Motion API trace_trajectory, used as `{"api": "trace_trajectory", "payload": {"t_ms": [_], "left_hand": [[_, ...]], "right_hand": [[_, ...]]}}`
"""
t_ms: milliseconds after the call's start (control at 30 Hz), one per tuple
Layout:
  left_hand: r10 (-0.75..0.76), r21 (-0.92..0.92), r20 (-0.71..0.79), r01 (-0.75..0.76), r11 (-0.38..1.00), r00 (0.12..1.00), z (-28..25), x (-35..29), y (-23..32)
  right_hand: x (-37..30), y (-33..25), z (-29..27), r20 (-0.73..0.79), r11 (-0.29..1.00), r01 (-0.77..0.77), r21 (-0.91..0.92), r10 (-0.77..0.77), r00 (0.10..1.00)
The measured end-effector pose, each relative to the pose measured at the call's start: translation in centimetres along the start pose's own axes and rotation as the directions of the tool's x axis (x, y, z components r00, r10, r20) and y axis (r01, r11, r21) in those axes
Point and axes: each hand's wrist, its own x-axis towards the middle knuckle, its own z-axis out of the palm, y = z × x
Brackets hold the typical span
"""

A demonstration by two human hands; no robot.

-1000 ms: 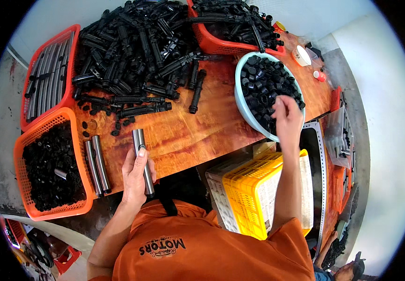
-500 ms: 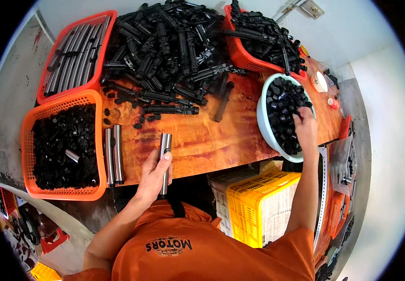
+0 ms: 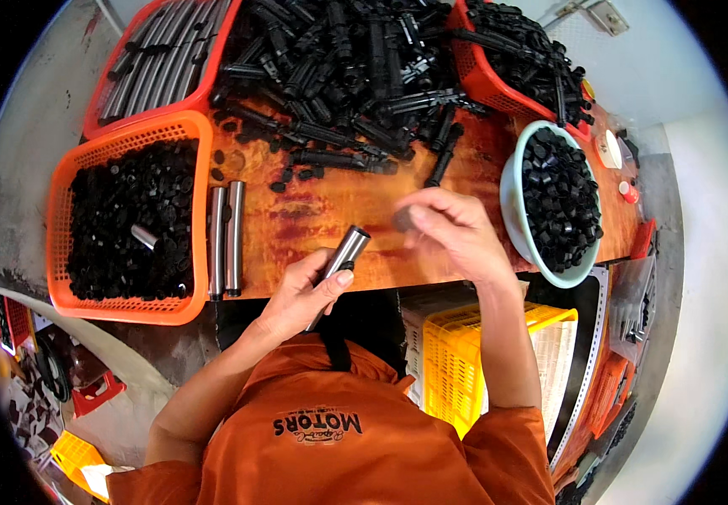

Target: The person picks small black plastic pieces from a basket and inserts them into the ends of cylindrical metal rods. They repeatedly pick, insert, and place the rods on the table, working one at a time. The person also wipes a rod with their hand and continues the insertion process throughout the clip.

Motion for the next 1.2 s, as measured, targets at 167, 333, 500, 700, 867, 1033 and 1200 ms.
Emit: {"api": "trace_trajectory", "payload": {"t_ms": [167,333,500,700,867,1033,1200], "left_hand": [[0.02,0.002,0.004,-0.02,1.0,1.0,0.0,-0.4,0.2],[0.028,0.006,0.004,-0.028,1.0,1.0,0.0,-0.4,0.4],[0.013,0.005,0.016,-0.013,1.0,1.0,-0.2,-0.1,0.1],[0.062,0.088,0.037,-0.065,0.994,0.997,-0.2,-0.5,0.8],[0.057,0.089,0.043,-0.061,0.994,0.997,-0.1,-0.5,0.7],[0.082,0.141,0.047,-0.087,0.986,0.996,0.1,-0.4,0.5],[0.184,0.253,0.054,-0.192,0.948,0.981,0.2,-0.2,0.2]], "right_hand": [[1.8,0.4,2.2,0.167,0.989,-0.143,-0.045,0.149,0.975],[1.9,0.4,2.7,0.167,0.984,-0.152,-0.096,0.167,0.972],[1.4,-0.2,3.0,0.221,0.962,-0.041,-0.269,0.103,0.97],[1.6,0.5,1.5,0.371,0.979,-0.043,-0.2,0.116,0.921],[1.2,0.1,1.2,0.425,0.958,0.028,-0.285,0.1,0.9],[1.5,0.3,0.5,0.438,0.853,0.23,-0.468,-0.002,0.899],[1.9,-0.6,0.5,0.443,0.813,0.186,-0.551,0.096,0.892]]}}
